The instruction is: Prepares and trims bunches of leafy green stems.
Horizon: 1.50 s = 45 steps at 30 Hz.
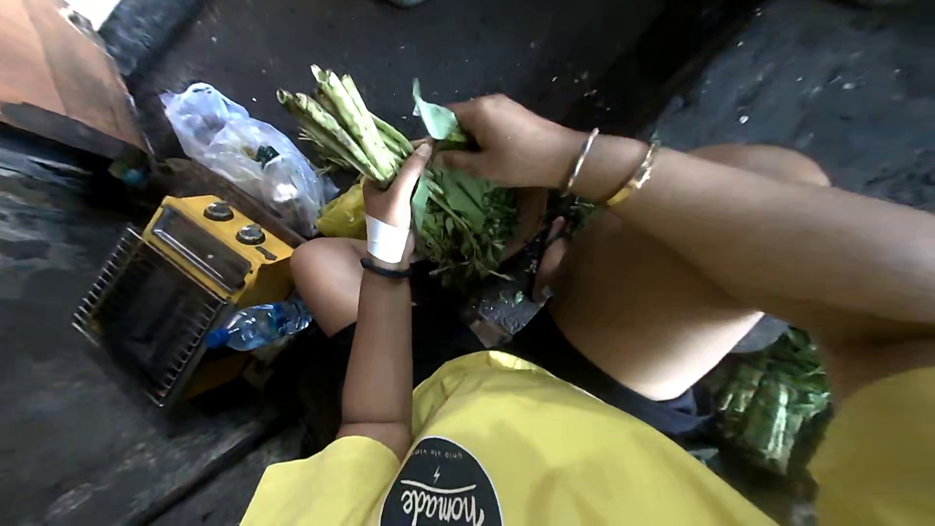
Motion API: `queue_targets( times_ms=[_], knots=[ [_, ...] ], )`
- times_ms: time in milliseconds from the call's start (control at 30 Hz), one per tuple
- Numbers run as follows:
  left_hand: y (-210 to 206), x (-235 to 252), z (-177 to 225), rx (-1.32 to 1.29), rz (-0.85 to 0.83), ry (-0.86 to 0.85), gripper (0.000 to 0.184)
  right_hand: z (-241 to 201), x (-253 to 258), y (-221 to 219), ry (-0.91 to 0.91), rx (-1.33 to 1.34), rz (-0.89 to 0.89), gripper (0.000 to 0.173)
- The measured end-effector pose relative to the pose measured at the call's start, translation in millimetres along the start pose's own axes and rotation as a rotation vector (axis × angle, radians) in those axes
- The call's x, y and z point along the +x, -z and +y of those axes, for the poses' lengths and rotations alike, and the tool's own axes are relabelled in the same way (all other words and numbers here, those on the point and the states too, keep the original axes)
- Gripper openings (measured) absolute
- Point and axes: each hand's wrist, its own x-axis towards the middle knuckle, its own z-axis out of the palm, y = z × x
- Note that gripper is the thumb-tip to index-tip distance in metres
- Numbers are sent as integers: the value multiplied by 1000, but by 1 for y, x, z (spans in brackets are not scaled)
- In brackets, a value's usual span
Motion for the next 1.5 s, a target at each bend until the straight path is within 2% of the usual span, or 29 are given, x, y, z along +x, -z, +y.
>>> queue_targets(
  times_ms=[100,167,267,300,367,400,467,533,600,700,767,833,1000,1067,1167,1267,1300,1433,1500],
  knots=[
    [5,0,8,39,72,25,37,2,3,15,-113,-74,37,23],
    [16,2,14,12,74,32,35,11,7,21,-190,-137,52,25],
    [29,6,22,-35,12,6,27,25,16,17,-261,-246,-62,30],
    [31,7,23,-36,-18,-12,28,28,19,12,-267,-272,-124,37],
    [35,9,23,-31,-76,-36,32,34,22,2,-245,-316,-231,58],
    [34,7,23,-36,-67,-36,33,33,22,-1,-226,-341,-242,60],
    [29,4,24,-41,-7,-35,31,23,17,-1,-141,-342,-142,43],
    [25,4,23,-67,74,-2,28,9,8,2,36,-260,28,28],
    [20,4,22,-72,140,40,28,3,1,-2,187,-179,107,26],
    [7,3,24,-83,202,88,31,-2,-8,-12,102,-339,27,34],
    [4,2,23,-111,139,90,33,-2,-8,-15,37,-435,-2,33],
    [5,2,22,-113,67,63,35,-1,-9,-10,22,-396,8,27],
    [18,3,27,40,-125,-75,68,6,-14,19,42,-122,26,22],
    [21,5,28,-20,-207,-99,76,3,-16,27,-3,-58,-44,23],
    [23,7,25,-19,-212,-140,60,1,-19,33,-49,42,-145,28],
    [20,6,24,14,-89,-162,40,1,-23,33,-26,27,-87,20],
    [20,6,22,11,-64,-173,36,1,-23,34,-18,4,-61,23],
    [15,3,20,-46,59,-143,38,2,-25,35,16,-80,4,45],
    [10,3,21,-41,116,-128,42,5,-26,35,86,-107,76,45]
  ],
)
